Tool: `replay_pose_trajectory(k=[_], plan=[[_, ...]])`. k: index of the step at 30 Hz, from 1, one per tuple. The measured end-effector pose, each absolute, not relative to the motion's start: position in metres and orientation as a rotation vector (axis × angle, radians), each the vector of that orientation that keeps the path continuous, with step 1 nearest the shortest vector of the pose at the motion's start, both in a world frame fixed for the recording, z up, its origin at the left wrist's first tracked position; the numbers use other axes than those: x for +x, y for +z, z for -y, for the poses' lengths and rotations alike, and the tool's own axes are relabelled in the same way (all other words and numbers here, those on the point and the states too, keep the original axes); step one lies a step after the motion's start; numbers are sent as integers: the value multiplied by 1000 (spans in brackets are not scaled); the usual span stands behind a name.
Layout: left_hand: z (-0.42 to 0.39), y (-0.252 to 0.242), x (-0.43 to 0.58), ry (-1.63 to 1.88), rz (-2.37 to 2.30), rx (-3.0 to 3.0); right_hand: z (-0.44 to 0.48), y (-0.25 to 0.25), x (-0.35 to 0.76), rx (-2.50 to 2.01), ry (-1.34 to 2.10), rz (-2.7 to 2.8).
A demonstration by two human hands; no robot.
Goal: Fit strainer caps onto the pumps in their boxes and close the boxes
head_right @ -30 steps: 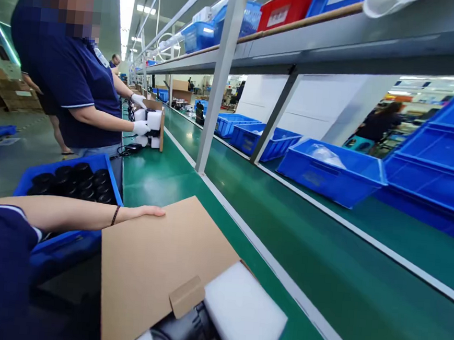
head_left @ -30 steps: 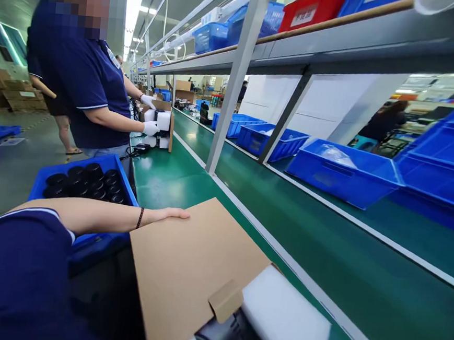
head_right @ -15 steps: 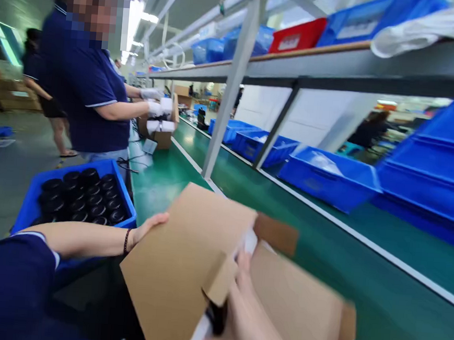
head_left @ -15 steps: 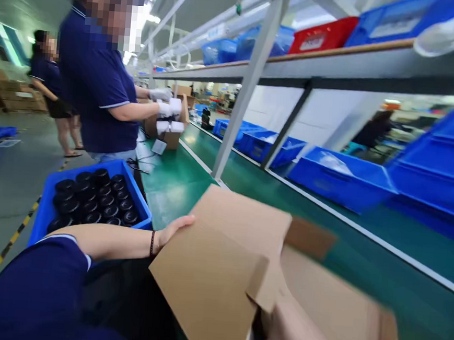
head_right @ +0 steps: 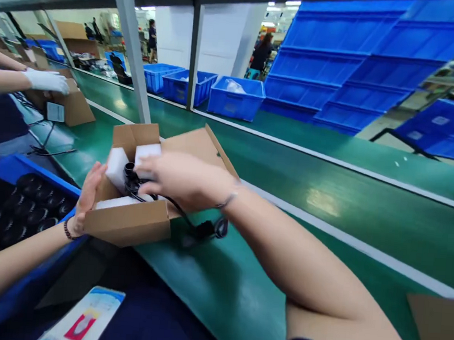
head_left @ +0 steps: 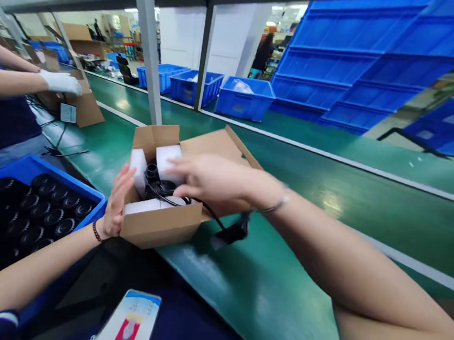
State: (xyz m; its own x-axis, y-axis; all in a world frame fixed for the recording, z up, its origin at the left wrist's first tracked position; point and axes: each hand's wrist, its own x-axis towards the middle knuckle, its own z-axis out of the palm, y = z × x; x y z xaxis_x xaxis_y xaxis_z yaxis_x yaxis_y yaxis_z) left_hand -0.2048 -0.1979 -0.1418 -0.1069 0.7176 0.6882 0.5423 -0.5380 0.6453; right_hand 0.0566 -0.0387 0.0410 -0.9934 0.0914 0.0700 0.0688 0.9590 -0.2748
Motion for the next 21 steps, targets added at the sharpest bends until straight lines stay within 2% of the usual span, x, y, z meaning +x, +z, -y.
replay_pose_trajectory(k=[3,7,11,14,17,21], plan=[[202,-124,-211,1545,-1271,2374,18,25,142,-465,573,2601],[200,-114,-212,1445,-1179,2640,40,-63,217,-647,1059,2649],[202,-109,-213,1307,-1256,2691,112,-174,192,-713,909,2087],[209,-106,-210,1007,-1500,2438,151,-219,163,-804,757,2068],[214,-102,-204,876,-1632,2275,155,-220,161,-950,737,2242],[217,-98,-192,910,-1650,2413,137,-163,202,-1030,639,2397]])
